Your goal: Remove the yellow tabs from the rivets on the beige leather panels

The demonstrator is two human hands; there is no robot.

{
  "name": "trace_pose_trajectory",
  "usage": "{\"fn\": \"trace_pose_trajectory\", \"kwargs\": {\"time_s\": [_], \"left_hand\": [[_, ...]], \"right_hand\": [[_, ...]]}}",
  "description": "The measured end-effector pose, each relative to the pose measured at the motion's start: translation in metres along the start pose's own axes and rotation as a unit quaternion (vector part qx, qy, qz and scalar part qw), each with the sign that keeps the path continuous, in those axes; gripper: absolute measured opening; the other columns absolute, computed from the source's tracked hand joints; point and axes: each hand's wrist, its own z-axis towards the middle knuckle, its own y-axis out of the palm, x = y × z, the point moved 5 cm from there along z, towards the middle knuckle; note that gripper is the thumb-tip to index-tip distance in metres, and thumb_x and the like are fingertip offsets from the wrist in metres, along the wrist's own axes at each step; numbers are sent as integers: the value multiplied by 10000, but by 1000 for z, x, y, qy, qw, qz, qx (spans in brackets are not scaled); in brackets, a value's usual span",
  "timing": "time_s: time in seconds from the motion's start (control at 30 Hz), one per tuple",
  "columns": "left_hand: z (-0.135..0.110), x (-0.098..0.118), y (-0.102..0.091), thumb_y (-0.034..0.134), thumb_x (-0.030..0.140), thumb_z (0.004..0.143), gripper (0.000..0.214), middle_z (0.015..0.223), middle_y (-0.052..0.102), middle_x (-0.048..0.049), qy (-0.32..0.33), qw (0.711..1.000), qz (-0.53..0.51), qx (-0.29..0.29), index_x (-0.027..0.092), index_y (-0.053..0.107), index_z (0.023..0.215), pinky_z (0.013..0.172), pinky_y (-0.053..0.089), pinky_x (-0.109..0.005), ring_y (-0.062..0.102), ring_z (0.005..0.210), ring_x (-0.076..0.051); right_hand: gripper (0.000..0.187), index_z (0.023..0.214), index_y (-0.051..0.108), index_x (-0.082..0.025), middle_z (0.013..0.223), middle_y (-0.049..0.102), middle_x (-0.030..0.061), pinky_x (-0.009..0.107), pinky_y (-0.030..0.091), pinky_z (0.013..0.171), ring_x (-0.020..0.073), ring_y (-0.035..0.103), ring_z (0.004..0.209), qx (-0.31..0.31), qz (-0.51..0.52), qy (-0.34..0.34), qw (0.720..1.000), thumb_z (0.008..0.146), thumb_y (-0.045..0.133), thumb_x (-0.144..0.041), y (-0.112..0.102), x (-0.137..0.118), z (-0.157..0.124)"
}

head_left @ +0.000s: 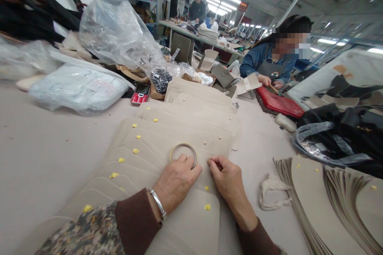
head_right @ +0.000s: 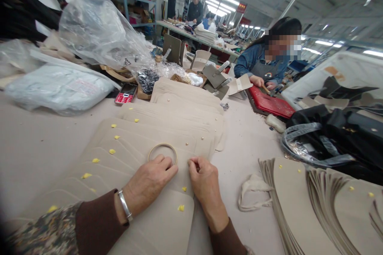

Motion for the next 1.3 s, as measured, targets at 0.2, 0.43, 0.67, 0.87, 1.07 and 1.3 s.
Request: {"fn": "trace_pose_trajectory", "kwargs": {"time_s": [0.2, 0.43, 0.67, 0.87, 1.07, 1.3], "left_hand": [[-1, -1, 0, 462, 125, 929, 103, 885, 553, -63, -11, 1000, 0, 0, 180, 538, 889, 666, 489, -346, 499, 819, -229], [-4, 0, 1, 427, 102, 932, 139, 872, 541, -66, -11, 1000, -7, -2, 180, 535, 894, 659, 489, -351, 506, 807, -233], [-4, -2, -4, 447, 84, 916, 131, 829, 536, -44, -6, 1000, -3, 10, 182, 530, 887, 650, 471, -334, 506, 746, -214], [-9, -18, -16, 431, 71, 908, 173, 805, 545, -22, -18, 996, -42, 73, 196, 549, 896, 626, 437, -279, 531, 755, -187], [-11, -25, -21, 411, 72, 909, 249, 800, 607, -10, -2, 993, -77, 91, 204, 564, 1056, 645, 452, -271, 571, 744, -170], [-6, -25, -16, 435, 44, 888, 179, 878, 590, -62, -14, 999, 24, 27, 170, 558, 924, 715, 463, -335, 522, 835, -223]], "right_hand": [[160, 927, 630, -182, 634, 700, 10, 258, 481, 576, 174, 662, 569, 37, 2, 27, 999, 849, 567, -306, -1, 13, -9], [207, 821, 675, -185, 797, 725, 62, 280, 479, 716, 185, 664, 721, 41, -44, -72, 996, 895, 490, -242, 1, 2, -12], [207, 745, 678, -183, 694, 698, 29, 243, 430, 637, 154, 621, 620, -6, -47, -38, 998, 868, 519, -232, 3, -6, -4], [197, 638, 660, -195, 590, 657, -18, 217, 381, 542, 132, 582, 548, -176, 6, -2, 984, 803, 554, -205, 4, -13, -22], [33, 739, 646, -195, 575, 643, -36, 214, 359, 515, 130, 570, 528, -186, 1, 46, 981, 721, 619, -190, 6, -7, -18], [33, 690, 661, -188, 591, 662, -23, 207, 344, 500, 126, 573, 528, -177, 9, 45, 983, 701, 651, -217, 8, -3, -11]]}}
